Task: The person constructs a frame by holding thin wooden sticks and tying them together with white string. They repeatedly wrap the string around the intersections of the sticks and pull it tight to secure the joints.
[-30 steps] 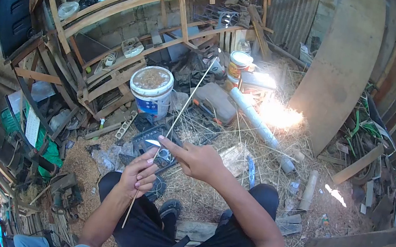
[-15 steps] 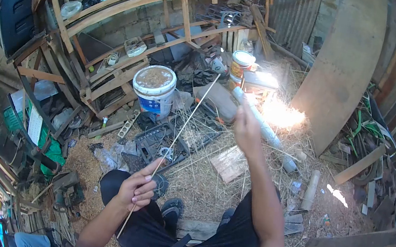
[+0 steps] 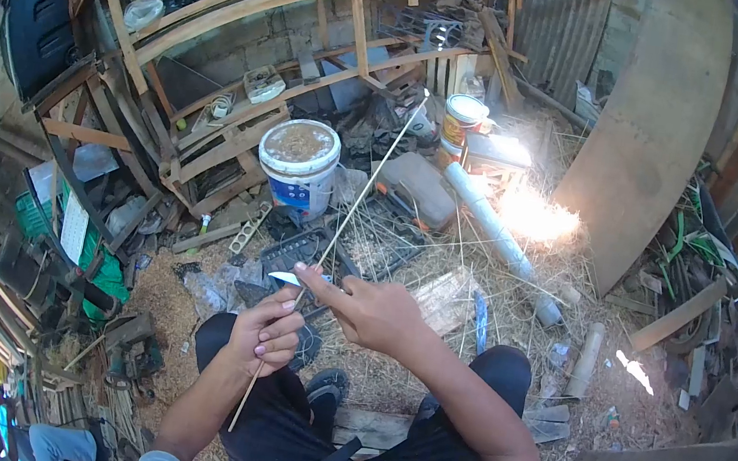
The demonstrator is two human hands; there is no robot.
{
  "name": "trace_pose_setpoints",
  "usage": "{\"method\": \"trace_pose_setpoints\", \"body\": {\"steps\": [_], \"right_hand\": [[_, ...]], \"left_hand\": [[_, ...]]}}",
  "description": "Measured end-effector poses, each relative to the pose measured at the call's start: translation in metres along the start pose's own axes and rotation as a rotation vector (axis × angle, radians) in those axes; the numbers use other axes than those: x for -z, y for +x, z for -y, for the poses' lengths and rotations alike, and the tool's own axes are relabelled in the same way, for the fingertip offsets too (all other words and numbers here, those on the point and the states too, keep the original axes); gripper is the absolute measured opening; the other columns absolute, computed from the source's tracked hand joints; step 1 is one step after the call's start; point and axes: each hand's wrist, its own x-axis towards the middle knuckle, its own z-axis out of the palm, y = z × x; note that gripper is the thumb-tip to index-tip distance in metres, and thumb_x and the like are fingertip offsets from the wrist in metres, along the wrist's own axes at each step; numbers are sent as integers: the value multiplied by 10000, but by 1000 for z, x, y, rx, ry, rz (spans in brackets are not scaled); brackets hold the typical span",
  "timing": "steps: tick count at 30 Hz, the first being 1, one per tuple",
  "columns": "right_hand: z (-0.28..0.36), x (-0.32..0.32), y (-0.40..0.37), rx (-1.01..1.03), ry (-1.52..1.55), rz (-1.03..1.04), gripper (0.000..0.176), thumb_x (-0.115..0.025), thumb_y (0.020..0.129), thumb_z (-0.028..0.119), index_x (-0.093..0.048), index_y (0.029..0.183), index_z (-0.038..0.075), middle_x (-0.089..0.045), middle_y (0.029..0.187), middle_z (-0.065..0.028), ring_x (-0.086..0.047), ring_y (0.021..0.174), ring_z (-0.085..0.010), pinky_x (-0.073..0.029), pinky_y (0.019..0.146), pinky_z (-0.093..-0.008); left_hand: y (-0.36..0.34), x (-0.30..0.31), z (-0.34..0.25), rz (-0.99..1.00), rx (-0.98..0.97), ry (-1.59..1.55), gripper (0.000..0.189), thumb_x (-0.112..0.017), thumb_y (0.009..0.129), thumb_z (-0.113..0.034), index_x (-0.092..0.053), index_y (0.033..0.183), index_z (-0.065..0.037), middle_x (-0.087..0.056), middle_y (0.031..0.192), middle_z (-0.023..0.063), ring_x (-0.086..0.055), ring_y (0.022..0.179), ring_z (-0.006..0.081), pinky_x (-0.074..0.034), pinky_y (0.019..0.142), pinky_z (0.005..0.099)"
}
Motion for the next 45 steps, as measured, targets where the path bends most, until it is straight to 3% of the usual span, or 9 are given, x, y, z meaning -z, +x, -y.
{"method": "trace_pose_setpoints", "body": {"steps": [8,30,35,37,38,40,41,42,45], "right_hand": [[-25,5,-1,-134,-70,-104,673,-626,841,160,-407,1459,315,-528,643,-36,-547,478,-238,-438,415,-364],[-113,33,-19,-439,-21,-420,265,-585,899,102,-643,1147,29,-633,797,-238,-612,666,-397,-489,629,-419],[-169,44,-46,-799,64,-612,338,-469,999,217,-579,1253,23,-606,666,-116,-564,585,-203,-433,561,-371],[-145,40,-44,-867,94,-429,349,-435,1016,241,-577,1245,18,-553,624,-59,-499,569,-146,-404,532,-350],[-123,36,-32,-799,264,-306,454,-412,1016,275,-411,1435,99,-588,710,-186,-578,620,-273,-465,620,-415],[-76,13,-18,-518,402,-260,411,-466,1005,266,-484,1370,79,-616,766,-215,-612,646,-308,-472,608,-407],[-62,2,-20,-441,462,-63,382,-542,961,204,-521,1322,83,-636,793,-211,-640,688,-339,-497,634,-416],[-42,-11,-13,-78,378,-216,387,-589,911,152,-540,1293,119,-658,812,-170,-649,689,-352,-515,611,-424],[6,-9,-7,48,239,33,596,-619,866,137,-460,1434,220,-572,700,-67,-600,577,-256,-478,492,-363]], "left_hand": [[-7,-9,4,-6,6,178,569,-380,1002,-117,-223,1538,-227,-274,536,-47,-221,371,44,-211,328,173],[-54,8,23,-121,155,283,580,-408,1009,-126,-193,1545,-168,-277,534,-46,-248,411,41,-238,362,167],[-67,8,29,-164,121,384,558,-404,1000,-121,-235,1531,-146,-279,525,-41,-262,389,49,-244,354,178],[-62,6,28,-220,32,374,541,-406,997,-126,-265,1519,-138,-280,522,-42,-268,376,50,-247,344,180],[-56,4,27,-215,-6,373,544,-408,996,-127,-263,1520,-139,-279,524,-41,-267,376,50,-243,342,179],[-41,-2,23,-201,-75,381,549,-412,995,-128,-258,1522,-141,-279,528,-41,-265,376,49,-237,340,179],[-35,-5,21,-180,-92,392,531,-389,1012,-125,-254,1525,-138,-289,537,-40,-262,385,52,-234,357,193],[-31,-9,21,-187,-114,394,504,-391,1014,-128,-287,1506,-134,-293,536,-41,-264,385,52,-234,357,194],[-24,-10,19,-185,-166,418,351,-400,1024,-137,-447,1371,-109,-317,535,-42,-277,383,53,-231,357,198]]}}
